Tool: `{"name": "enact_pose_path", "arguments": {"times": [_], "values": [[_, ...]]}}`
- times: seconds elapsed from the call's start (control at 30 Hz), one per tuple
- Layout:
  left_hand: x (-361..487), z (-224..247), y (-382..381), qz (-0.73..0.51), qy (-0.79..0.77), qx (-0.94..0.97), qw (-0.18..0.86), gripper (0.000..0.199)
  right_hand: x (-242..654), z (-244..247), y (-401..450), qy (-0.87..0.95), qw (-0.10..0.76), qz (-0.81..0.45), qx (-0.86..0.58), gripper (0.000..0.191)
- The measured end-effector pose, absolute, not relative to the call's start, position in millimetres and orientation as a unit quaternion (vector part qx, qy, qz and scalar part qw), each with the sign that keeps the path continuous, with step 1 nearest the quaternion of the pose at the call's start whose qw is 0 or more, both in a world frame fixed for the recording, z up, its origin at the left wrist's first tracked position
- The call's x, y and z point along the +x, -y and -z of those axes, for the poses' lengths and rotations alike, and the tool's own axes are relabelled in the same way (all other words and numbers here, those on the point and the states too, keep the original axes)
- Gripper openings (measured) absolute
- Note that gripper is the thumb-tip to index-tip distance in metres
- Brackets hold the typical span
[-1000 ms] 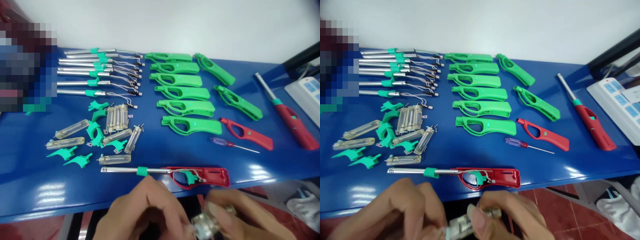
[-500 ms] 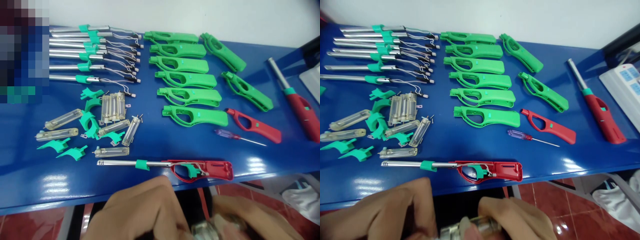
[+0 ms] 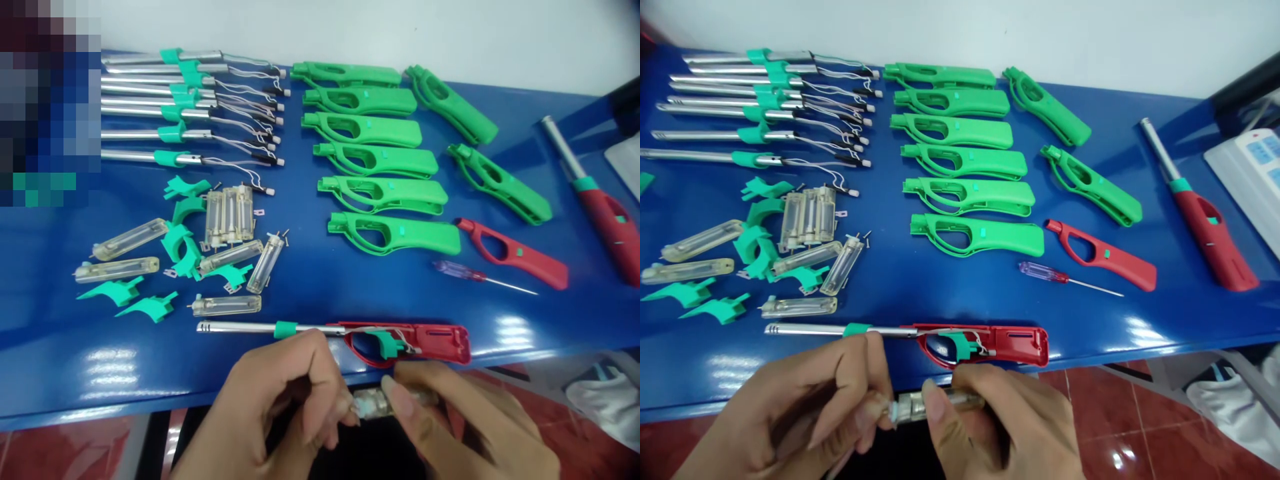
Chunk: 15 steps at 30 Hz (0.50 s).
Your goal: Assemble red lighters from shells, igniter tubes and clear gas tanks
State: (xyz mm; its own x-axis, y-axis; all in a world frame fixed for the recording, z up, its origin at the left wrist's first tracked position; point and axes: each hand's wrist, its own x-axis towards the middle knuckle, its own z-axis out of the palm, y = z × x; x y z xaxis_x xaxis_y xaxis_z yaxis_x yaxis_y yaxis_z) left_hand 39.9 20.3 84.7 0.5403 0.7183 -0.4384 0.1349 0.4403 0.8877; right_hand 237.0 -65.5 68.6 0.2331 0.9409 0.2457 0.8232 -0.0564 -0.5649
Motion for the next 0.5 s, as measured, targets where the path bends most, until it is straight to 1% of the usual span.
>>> {"name": "enact_pose_path", "arguments": {"times": [0.07,0.1,0.13,0.17,0.23,0.3,0.43,0.5], "values": [[44,-86,-20,-0.227,-0.456,0.487,0.710,0.027,240,-63,71,0.645,0.296,-0.085,-0.699,0.019],[46,-87,-19,-0.239,-0.468,0.495,0.692,0.019,239,-60,73,0.652,0.311,-0.081,-0.686,0.016],[47,-87,-19,-0.246,-0.481,0.511,0.668,0.011,237,-58,74,0.629,0.342,-0.073,-0.694,0.018],[49,-87,-18,-0.252,-0.493,0.535,0.638,0.008,233,-56,74,0.607,0.372,-0.072,-0.698,0.022],[50,-84,-16,-0.273,-0.501,0.593,0.568,0.016,221,-56,73,0.571,0.408,-0.073,-0.709,0.028],[50,-81,-14,-0.302,-0.485,0.640,0.515,0.021,210,-58,71,0.544,0.419,-0.069,-0.723,0.028],[50,-77,-12,-0.340,-0.448,0.669,0.485,0.026,209,-60,72,0.529,0.392,-0.072,-0.749,0.021],[50,-78,-12,-0.336,-0.454,0.677,0.473,0.029,217,-58,73,0.569,0.382,-0.090,-0.723,0.025]]}}
